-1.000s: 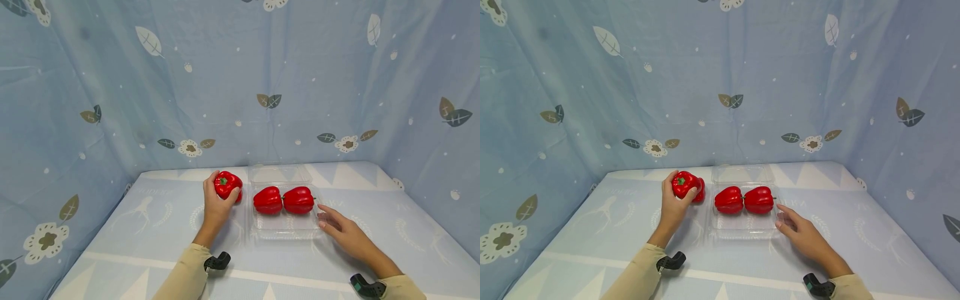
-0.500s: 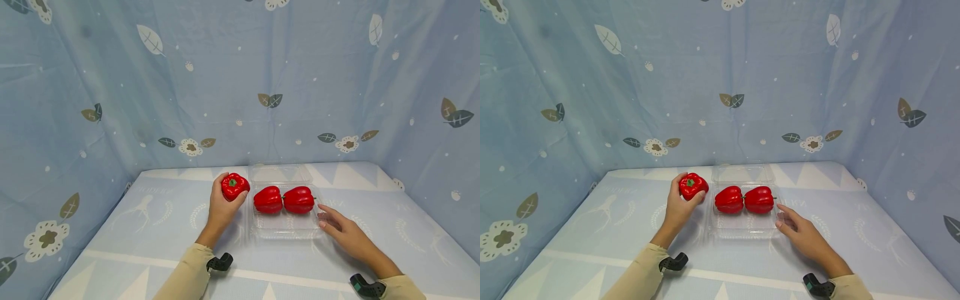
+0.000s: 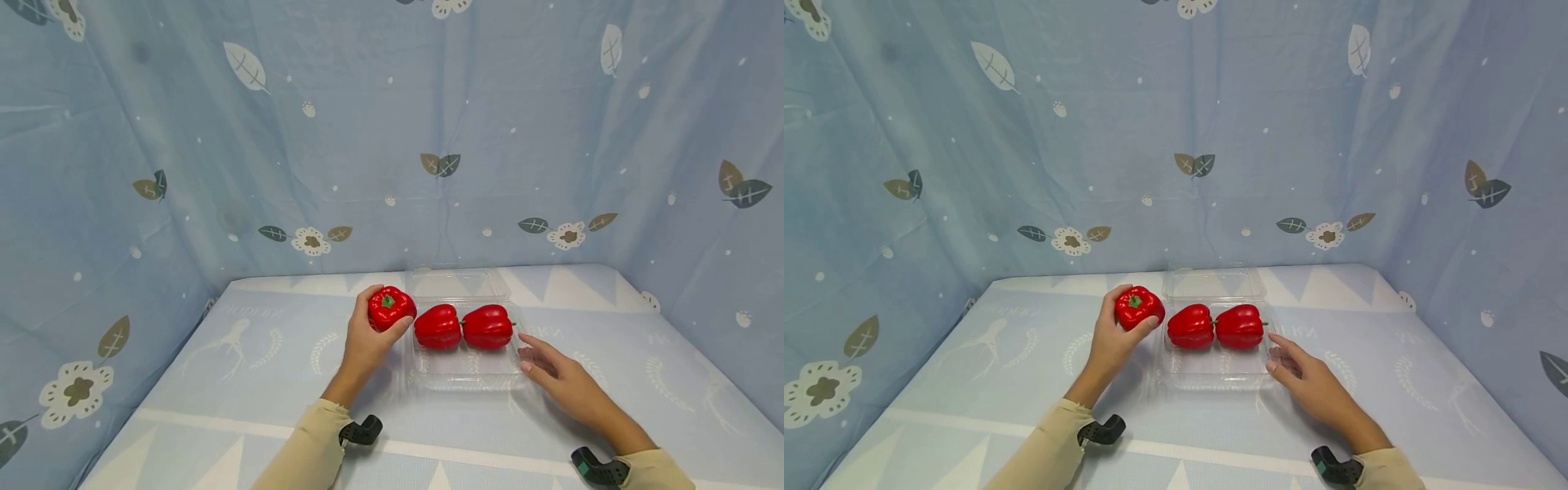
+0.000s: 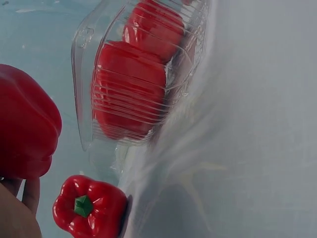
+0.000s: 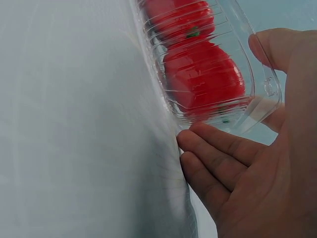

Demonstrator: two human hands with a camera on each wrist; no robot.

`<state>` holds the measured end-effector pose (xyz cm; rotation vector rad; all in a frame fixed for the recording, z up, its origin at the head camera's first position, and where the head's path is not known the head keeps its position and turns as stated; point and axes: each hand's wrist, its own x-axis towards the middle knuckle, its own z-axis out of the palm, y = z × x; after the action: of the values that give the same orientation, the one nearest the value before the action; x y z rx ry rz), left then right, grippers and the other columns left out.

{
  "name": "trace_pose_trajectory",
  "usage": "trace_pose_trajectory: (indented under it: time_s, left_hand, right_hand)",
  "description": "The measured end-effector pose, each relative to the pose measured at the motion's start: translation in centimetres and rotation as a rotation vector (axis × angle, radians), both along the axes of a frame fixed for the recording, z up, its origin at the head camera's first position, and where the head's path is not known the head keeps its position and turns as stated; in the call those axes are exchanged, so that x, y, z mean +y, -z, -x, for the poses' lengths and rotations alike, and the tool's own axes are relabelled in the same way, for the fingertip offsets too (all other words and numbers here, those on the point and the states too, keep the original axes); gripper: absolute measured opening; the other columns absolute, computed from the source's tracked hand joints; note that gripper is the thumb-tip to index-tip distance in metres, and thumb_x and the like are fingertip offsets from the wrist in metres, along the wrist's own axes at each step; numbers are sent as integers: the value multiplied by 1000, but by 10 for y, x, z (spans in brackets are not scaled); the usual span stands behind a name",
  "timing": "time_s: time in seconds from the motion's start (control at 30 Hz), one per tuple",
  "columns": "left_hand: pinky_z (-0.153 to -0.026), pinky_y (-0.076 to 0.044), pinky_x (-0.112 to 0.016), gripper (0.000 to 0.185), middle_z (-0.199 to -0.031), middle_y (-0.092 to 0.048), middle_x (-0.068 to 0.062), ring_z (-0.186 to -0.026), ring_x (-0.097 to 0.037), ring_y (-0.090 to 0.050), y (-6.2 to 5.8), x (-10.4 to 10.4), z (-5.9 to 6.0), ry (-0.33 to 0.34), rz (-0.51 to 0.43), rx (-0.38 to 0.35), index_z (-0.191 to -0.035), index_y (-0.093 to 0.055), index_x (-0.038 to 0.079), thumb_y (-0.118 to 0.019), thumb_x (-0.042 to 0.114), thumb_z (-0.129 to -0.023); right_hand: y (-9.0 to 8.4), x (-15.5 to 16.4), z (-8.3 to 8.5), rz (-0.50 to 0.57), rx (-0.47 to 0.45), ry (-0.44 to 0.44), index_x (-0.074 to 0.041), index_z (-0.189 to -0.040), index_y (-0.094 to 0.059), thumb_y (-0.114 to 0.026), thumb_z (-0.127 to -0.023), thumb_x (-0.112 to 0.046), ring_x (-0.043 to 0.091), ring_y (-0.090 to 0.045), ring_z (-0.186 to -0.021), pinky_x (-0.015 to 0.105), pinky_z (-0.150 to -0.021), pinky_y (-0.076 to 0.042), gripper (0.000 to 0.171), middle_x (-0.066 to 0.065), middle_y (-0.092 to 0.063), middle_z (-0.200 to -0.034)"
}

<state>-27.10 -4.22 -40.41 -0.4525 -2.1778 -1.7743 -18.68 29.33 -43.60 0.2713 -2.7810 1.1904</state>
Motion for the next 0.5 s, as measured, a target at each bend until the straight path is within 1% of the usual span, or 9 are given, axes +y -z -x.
trace_pose_trajectory:
  time_s: [0.07,0.17,0.2,0.27,0.37,0.43,0.5]
  left_hand:
    - [-85,-53,-38,75,-133,-48,-3,-120,-23,-48,-4,1,-3,13,12,-16,-138,-38,22,-80,24,-76]
    - [-85,-53,-38,74,-134,-45,-4,-121,-23,-46,-17,3,-14,31,36,-23,-139,-38,18,-79,20,-77]
    - [-86,-53,-38,73,-133,-44,-5,-122,-23,-46,-21,4,-18,38,40,-21,-138,-38,17,-79,19,-77]
    - [-86,-53,-38,72,-132,-43,-5,-122,-23,-45,-29,6,-25,43,53,-15,-138,-39,16,-78,19,-77]
    - [-86,-53,-37,73,-131,-42,1,-122,-19,-45,-19,7,-18,42,59,5,-137,-38,20,-79,24,-77]
    - [-85,-53,-37,75,-132,-42,4,-122,-18,-45,-10,8,-11,42,60,18,-138,-38,23,-80,28,-76]
    - [-85,-53,-37,76,-132,-41,7,-121,-16,-45,-1,8,-4,45,53,23,-137,-37,27,-80,32,-75]
  right_hand:
    - [0,0,0,7,-2,0,-19,-146,-37,-55,-95,-40,28,-56,-118,41,-95,-47,58,10,-59,-127]
    - [1,0,0,14,-4,0,-18,-146,-36,-55,-95,-40,29,-56,-118,46,-95,-45,59,12,-59,-127]
    - [1,0,0,14,-1,1,-17,-146,-36,-55,-95,-40,30,-56,-118,46,-95,-45,59,12,-59,-127]
    - [1,0,1,9,6,-1,-17,-146,-37,-55,-95,-39,29,-56,-117,42,-94,-47,58,12,-59,-126]
    - [2,1,1,1,19,-4,-17,-146,-38,-56,-95,-38,28,-57,-116,35,-92,-49,57,11,-60,-125]
    - [2,1,1,-2,21,-6,-17,-146,-38,-56,-95,-37,27,-58,-116,33,-92,-49,57,11,-60,-125]
    - [2,0,1,-3,19,-5,-17,-146,-38,-56,-95,-37,27,-58,-116,37,-92,-49,57,11,-60,-125]
